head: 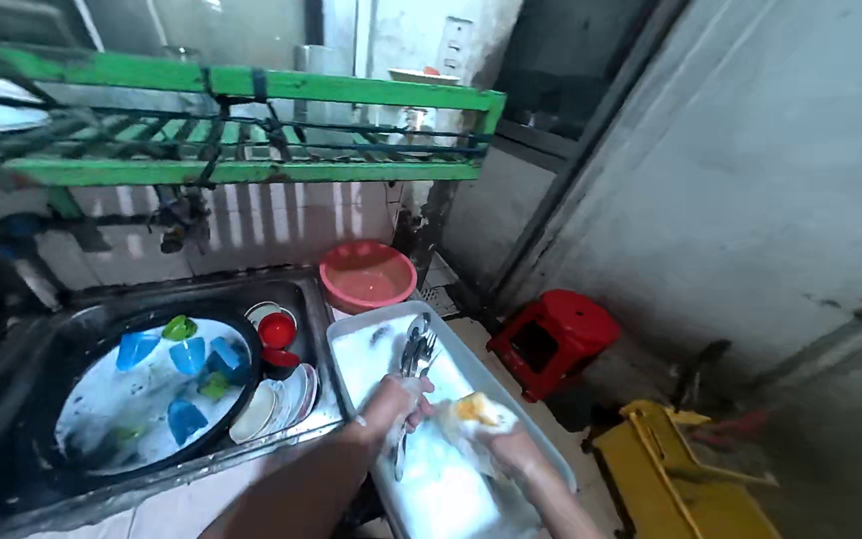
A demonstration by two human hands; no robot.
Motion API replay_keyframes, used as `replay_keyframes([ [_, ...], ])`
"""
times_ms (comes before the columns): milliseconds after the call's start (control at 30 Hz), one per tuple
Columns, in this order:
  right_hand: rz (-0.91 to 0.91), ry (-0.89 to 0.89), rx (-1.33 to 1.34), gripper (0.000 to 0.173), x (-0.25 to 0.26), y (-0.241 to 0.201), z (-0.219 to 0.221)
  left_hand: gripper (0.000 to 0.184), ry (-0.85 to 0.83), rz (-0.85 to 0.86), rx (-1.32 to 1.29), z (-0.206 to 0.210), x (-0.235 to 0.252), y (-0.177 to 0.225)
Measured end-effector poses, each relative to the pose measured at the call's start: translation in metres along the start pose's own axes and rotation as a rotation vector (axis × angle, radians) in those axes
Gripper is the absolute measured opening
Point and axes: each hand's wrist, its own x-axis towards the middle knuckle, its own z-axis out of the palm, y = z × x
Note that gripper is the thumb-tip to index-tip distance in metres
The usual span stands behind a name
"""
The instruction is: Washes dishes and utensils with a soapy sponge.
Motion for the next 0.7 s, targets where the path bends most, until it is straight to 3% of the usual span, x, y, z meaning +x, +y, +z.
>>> replay_keyframes([
  [67,0.001,0.13,0.469,0.038,-0.004,-0.008,0.0,0.023,-0.135,-0.021,0.012,0.001,-0.003,-0.004],
  [133,-0.087,0.135,0.697,0.037,0.002,-0.016,0.0,0.023,-0.219,-0.06,0.102,0.007,-0.007,-0.004],
  [333,-0.198,0.348,0.522,0.04,0.027,-0.029,0.008,0.021,-0.103,-0.015,-0.026,0.01,-0.012,0.003],
  [500,-0.209,0.209,0.376,0.042,0.014,-0.025,0.033,0.022,-0.005,-0.012,-0.013,0.01,-0.018,0.005],
  [633,-0.226,0.289,0.198,0.041,0.04,-0.034,0.021,0.024,-0.013,-0.046,-0.022,0.013,-0.017,0.007],
  [700,-0.246,0.345,0.235,0.039,0.046,-0.037,0.027,0.024,0.011,-0.052,-0.074,0.014,-0.013,0.007],
])
